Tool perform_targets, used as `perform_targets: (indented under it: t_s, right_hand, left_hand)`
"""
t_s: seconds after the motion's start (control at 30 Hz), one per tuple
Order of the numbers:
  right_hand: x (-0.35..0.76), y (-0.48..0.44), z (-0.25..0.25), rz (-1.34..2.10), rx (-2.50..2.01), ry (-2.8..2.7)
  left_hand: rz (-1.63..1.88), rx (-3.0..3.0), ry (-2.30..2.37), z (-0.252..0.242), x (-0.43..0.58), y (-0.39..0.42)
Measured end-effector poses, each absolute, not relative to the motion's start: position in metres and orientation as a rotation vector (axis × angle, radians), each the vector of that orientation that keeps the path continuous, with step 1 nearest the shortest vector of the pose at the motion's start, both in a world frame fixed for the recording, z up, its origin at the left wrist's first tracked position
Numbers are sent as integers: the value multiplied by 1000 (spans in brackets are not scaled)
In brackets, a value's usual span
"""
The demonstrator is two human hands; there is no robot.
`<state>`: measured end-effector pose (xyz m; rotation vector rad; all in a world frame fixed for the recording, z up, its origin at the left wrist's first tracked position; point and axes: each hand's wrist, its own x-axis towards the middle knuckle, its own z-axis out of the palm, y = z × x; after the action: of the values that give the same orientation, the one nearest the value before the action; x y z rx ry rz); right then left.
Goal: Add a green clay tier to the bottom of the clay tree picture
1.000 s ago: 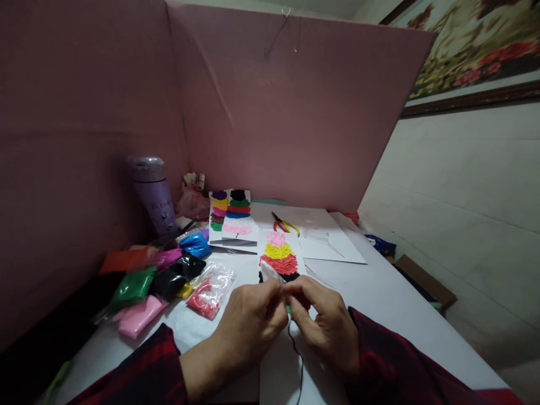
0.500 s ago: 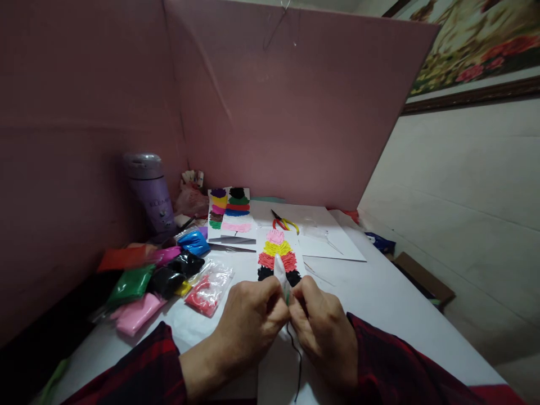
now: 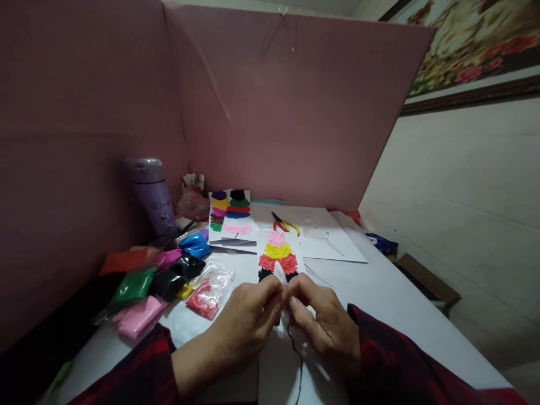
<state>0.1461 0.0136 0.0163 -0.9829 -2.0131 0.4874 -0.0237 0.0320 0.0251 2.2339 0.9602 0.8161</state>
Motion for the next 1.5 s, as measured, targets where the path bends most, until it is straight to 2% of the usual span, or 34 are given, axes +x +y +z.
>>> perform_targets:
  t_s: [0.3,0.47,1.07,1.33,1.5]
  right_hand:
    - [153,23,20,731,-833,-2032]
    - [155,21,24,733,-814,-2118]
    - [141,16,4,-240,-1045,-2060]
    - [145,20,6,0,-1085,-1820]
    - [151,21,6,-144,-884,-2063]
  left_hand:
    - [815,2195,870,29,-26,31]
    - [781,2244,927,31,-27,33]
    - [970,2265,1027,16,-15,33]
    - [1019,2122,1213,18,-17,37]
    - [1061,2093,1277,18,-17,36]
